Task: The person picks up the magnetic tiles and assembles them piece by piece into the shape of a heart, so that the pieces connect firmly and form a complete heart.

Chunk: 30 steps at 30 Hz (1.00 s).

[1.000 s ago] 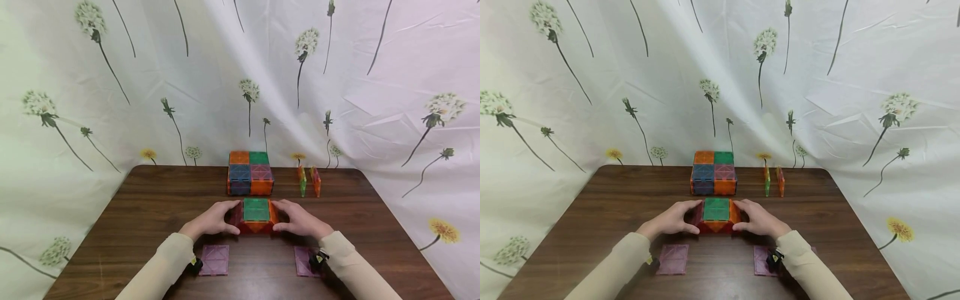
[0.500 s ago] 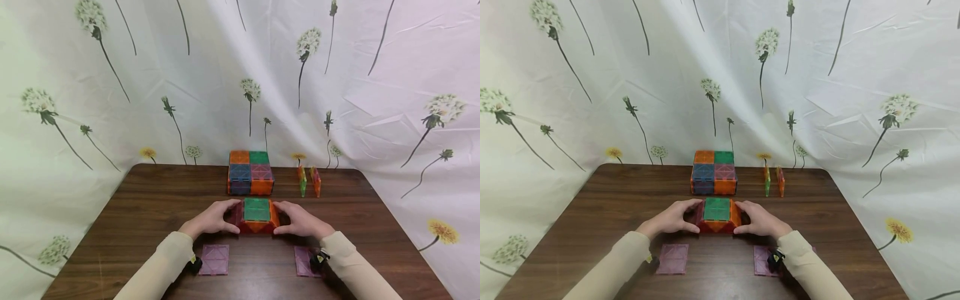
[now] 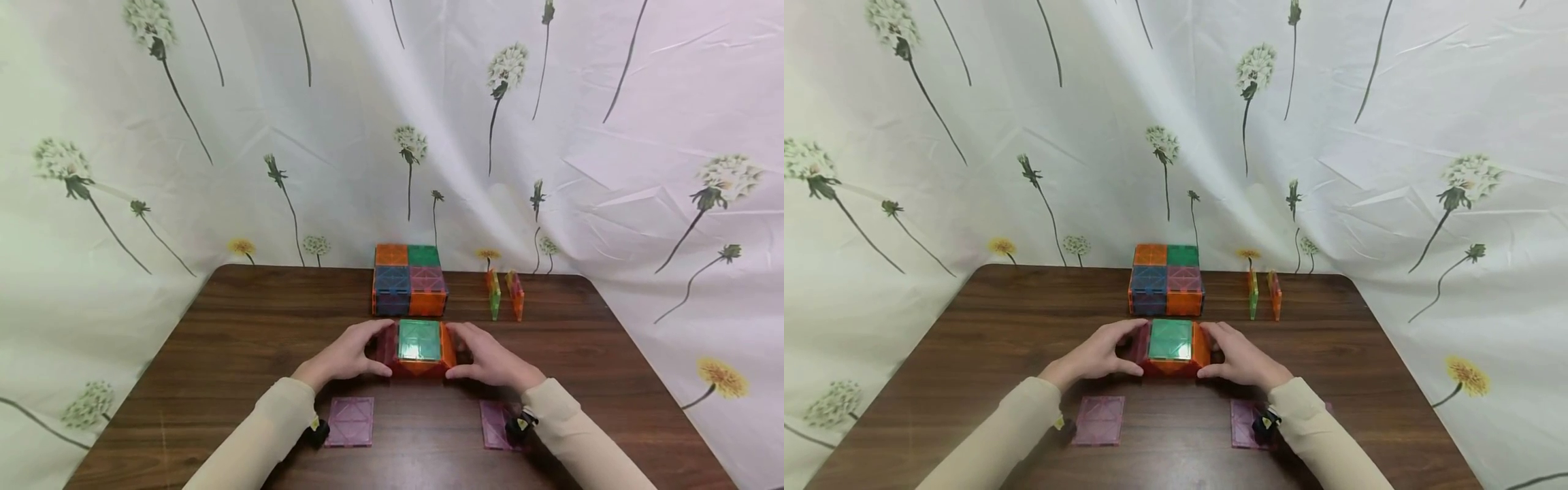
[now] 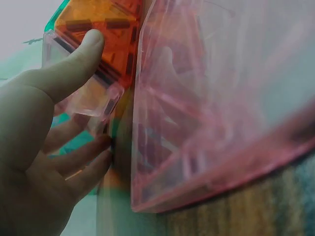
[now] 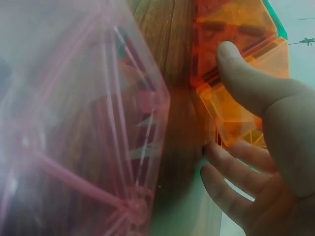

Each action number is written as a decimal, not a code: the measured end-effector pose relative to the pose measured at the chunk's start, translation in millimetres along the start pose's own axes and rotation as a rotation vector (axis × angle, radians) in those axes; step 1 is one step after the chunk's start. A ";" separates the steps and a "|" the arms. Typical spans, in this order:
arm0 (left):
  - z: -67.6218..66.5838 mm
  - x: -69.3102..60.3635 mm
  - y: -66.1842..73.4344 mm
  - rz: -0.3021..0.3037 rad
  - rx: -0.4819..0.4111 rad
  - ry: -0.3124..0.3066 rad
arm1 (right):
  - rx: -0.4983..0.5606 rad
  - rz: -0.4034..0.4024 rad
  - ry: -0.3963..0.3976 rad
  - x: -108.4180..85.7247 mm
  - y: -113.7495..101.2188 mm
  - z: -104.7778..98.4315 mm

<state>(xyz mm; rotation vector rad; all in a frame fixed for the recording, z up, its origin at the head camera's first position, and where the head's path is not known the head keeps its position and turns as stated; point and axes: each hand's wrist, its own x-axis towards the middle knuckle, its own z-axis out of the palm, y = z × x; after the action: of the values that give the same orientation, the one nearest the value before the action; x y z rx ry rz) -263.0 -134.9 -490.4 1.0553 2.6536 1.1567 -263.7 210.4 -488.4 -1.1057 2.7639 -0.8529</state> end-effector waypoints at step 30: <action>6.6 2.7 17.1 -0.100 -0.089 0.312 | 0.150 0.110 0.257 19.7 -20.3 10.7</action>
<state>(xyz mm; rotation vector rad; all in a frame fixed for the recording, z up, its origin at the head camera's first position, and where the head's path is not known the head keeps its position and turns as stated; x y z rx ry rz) -253.3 -120.8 -483.2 0.7729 2.8078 1.5123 -263.2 180.5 -484.1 -0.8653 2.8665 -1.2432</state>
